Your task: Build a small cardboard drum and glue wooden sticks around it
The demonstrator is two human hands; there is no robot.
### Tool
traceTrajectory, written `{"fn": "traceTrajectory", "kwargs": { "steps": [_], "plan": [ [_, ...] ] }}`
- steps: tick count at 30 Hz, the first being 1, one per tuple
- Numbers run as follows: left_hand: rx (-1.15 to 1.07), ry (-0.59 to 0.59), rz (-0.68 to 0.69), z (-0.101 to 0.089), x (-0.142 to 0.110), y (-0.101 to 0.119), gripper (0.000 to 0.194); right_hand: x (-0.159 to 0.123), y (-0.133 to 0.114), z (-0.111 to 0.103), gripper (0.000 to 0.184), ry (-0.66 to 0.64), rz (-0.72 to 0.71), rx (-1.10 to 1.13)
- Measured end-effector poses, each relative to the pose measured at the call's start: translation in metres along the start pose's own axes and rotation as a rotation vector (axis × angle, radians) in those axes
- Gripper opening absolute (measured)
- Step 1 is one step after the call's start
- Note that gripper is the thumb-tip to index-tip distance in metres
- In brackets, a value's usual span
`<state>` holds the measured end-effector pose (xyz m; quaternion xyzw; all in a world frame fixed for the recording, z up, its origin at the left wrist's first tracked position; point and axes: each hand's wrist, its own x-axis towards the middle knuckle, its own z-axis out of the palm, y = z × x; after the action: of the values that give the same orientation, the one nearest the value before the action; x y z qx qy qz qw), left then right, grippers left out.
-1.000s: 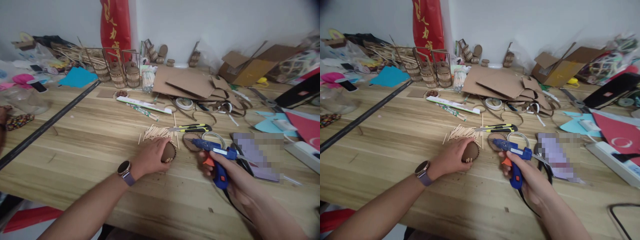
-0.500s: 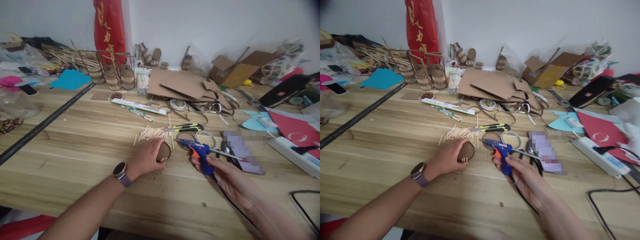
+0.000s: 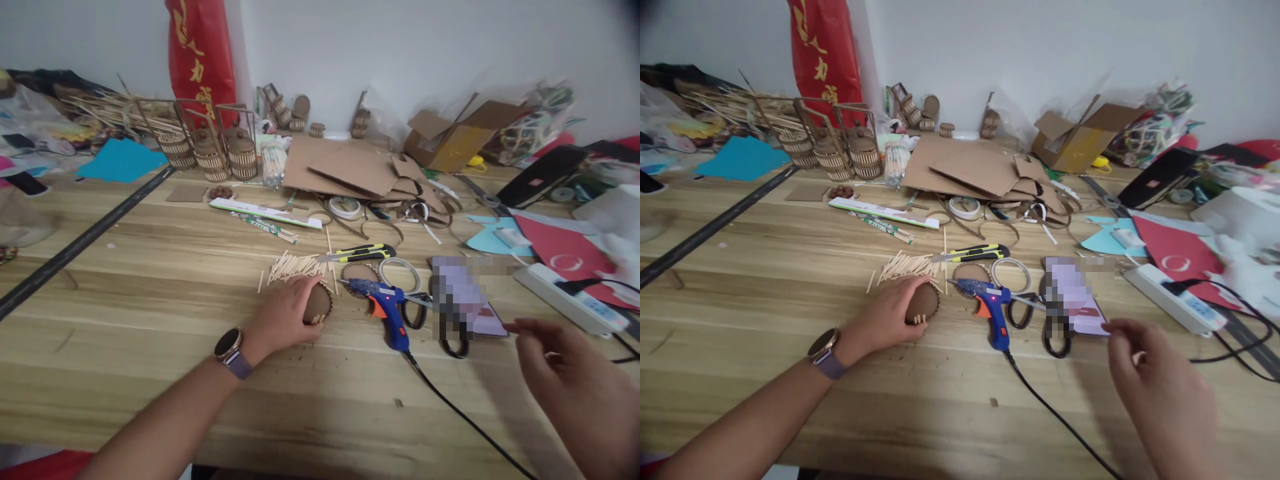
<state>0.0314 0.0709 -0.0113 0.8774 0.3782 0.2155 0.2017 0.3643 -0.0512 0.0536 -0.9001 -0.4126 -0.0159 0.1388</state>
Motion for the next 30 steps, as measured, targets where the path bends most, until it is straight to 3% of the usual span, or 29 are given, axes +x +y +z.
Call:
{"fn": "traceTrajectory", "kwargs": {
  "steps": [4,13,17,22,30],
  "plan": [
    [0.0,0.015,0.017,-0.001,0.0,0.0,0.074,0.001,0.008,0.006,0.017,-0.081,-0.026,0.032],
    [0.005,0.027,0.025,0.002,0.0,-0.002,0.073,0.009,0.013,0.024,0.019,-0.049,-0.128,0.021],
    [0.011,0.022,0.015,0.0,0.0,0.0,0.073,0.027,0.01,0.023,0.02,-0.085,-0.208,0.107],
    [0.028,0.018,0.006,-0.001,0.0,0.0,0.073,0.06,-0.009,0.02,0.03,-0.007,-0.134,0.196],
    [0.022,0.025,0.029,0.002,0.0,-0.004,0.075,0.093,-0.028,0.035,0.024,0.006,-0.145,0.261]
  ]
}}
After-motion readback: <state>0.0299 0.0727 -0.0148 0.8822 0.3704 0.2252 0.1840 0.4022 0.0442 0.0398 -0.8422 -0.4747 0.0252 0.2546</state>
